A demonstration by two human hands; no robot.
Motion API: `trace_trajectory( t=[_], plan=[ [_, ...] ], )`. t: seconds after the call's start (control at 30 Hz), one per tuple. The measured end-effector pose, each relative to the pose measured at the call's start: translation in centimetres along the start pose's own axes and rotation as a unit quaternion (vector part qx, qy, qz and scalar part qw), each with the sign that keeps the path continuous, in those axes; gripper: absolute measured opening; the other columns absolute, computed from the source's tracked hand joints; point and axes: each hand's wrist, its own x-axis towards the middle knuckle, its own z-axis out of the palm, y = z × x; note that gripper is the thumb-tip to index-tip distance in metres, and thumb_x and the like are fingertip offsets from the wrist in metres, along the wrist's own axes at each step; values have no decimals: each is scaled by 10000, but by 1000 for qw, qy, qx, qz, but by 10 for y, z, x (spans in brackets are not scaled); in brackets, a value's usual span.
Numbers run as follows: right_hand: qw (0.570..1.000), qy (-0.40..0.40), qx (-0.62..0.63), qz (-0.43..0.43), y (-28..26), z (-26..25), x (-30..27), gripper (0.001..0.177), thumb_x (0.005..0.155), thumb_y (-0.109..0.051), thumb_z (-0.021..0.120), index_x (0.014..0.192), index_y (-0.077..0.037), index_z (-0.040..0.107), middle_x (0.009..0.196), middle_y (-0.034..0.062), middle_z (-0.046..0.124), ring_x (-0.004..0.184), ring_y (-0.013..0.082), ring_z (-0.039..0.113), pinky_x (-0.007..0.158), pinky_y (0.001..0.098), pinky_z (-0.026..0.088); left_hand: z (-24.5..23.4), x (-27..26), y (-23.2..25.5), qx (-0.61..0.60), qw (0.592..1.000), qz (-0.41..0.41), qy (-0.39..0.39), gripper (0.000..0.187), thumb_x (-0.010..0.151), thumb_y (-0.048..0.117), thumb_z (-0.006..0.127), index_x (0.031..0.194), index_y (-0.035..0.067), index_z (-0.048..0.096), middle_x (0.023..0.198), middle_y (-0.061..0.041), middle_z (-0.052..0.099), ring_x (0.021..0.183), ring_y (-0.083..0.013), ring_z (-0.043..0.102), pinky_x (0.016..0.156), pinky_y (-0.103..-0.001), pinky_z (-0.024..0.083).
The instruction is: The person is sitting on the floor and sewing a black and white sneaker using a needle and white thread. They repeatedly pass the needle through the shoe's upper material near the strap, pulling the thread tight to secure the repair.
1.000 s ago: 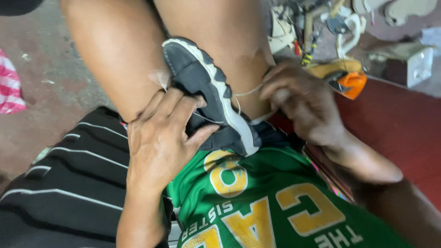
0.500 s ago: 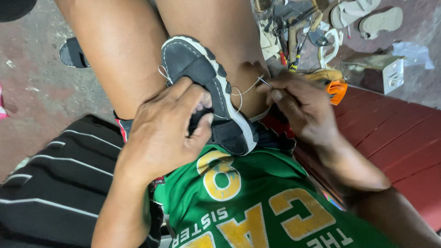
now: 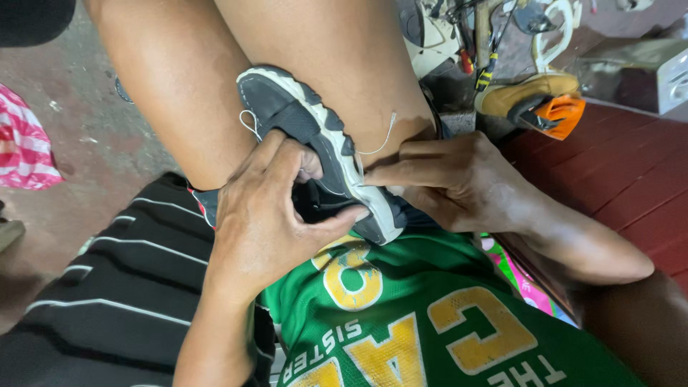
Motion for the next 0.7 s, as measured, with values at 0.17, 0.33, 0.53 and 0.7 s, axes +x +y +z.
trace_trajectory(
  t=[0.17,0.33,0.53,0.7],
  plan=[
    [1000,-11,4,-2,3,0,2,431,818,43,702,1208,-140,720,981,57,754,761,211,747,639,314,589,0,1,1,1,1000,-11,-5,548,637,325,976,892,28,593,866,-81,583,749,-230,631,679,-377,533],
    [997,2,-62,-38,0,-3,3,454,802,5,710,1228,-156,719,960,33,729,745,241,714,629,337,574,1,-1,-3,-6,1000,7,4,530,660,328,966,918,38,605,883,-78,600,751,-224,640,676,-364,543],
    [984,-9,-172,-53,-4,-10,3,464,754,-63,766,1201,-186,741,838,2,657,629,224,665,532,353,532,-5,-1,-9,-42,998,14,-36,384,761,240,912,990,64,659,920,-51,661,641,-191,660,584,-335,536],
    [983,-9,-175,-62,-8,-13,12,441,763,-68,768,1190,-171,731,869,-9,658,651,208,668,561,353,542,-1,0,-14,-25,998,59,-10,386,786,256,898,1000,68,639,912,-50,652,774,-208,700,668,-357,552]
  ],
)
